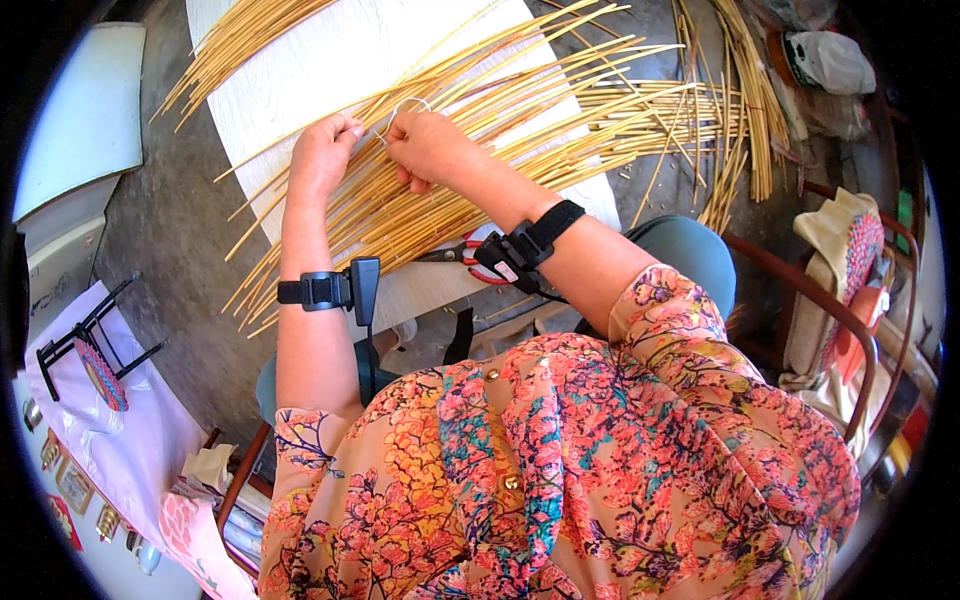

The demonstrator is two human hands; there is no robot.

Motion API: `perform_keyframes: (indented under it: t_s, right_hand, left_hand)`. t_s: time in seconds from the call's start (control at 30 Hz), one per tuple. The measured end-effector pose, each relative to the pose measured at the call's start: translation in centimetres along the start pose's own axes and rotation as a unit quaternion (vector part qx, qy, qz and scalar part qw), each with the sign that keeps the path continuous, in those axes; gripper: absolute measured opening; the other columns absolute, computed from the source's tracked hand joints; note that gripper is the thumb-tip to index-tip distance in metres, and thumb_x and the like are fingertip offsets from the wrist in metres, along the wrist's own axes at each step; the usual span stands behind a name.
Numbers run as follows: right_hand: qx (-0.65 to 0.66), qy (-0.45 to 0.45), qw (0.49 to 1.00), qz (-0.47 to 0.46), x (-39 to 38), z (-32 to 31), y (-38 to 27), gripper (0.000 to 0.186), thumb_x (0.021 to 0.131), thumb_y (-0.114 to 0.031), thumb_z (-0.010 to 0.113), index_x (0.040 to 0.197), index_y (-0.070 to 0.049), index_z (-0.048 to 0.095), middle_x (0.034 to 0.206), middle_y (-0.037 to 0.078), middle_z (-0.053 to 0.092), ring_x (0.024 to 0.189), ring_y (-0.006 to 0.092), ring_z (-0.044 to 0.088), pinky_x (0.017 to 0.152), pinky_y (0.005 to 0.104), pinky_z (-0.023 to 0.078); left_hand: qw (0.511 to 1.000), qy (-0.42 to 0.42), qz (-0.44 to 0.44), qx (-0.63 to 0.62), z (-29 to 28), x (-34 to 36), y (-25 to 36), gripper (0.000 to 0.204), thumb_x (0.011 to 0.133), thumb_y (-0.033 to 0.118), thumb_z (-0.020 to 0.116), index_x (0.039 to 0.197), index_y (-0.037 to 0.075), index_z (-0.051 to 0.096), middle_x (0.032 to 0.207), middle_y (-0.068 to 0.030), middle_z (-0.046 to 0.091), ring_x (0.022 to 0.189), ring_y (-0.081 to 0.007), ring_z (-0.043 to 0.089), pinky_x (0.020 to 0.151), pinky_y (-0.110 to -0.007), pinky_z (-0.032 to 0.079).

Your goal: The person weaves thin wooden sticks together by hand, tying them with white thread at regular intervals. The person handles the sticks and thread to secure the arrangement on the table.

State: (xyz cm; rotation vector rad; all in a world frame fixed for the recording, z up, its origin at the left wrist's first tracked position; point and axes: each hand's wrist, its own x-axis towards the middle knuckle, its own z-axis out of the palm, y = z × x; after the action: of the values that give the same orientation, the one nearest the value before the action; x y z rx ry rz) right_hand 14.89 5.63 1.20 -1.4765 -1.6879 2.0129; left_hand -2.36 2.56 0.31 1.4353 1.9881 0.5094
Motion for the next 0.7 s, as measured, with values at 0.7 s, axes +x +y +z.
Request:
perform_keyframes:
  t_s: [0.7]
  right_hand:
    - [0.005,0.005,1.000,-0.005,-0.13,0.53,0.20,0.011,0.089,-0.011,0.053,0.092,-0.001,0.057,0.063,0.006,0.063,0.046,0.0118,0.057,0.043,0.0255,0.046]
  left_hand:
    - [0.999,-0.036,-0.033,-0.001,-0.14,0.21,0.01,0.021,0.083,0.026,0.062,0.089,0.008,0.071,0.083,-0.0150,0.068,0.080,-0.0310,0.065,0.073,-0.039,0.049]
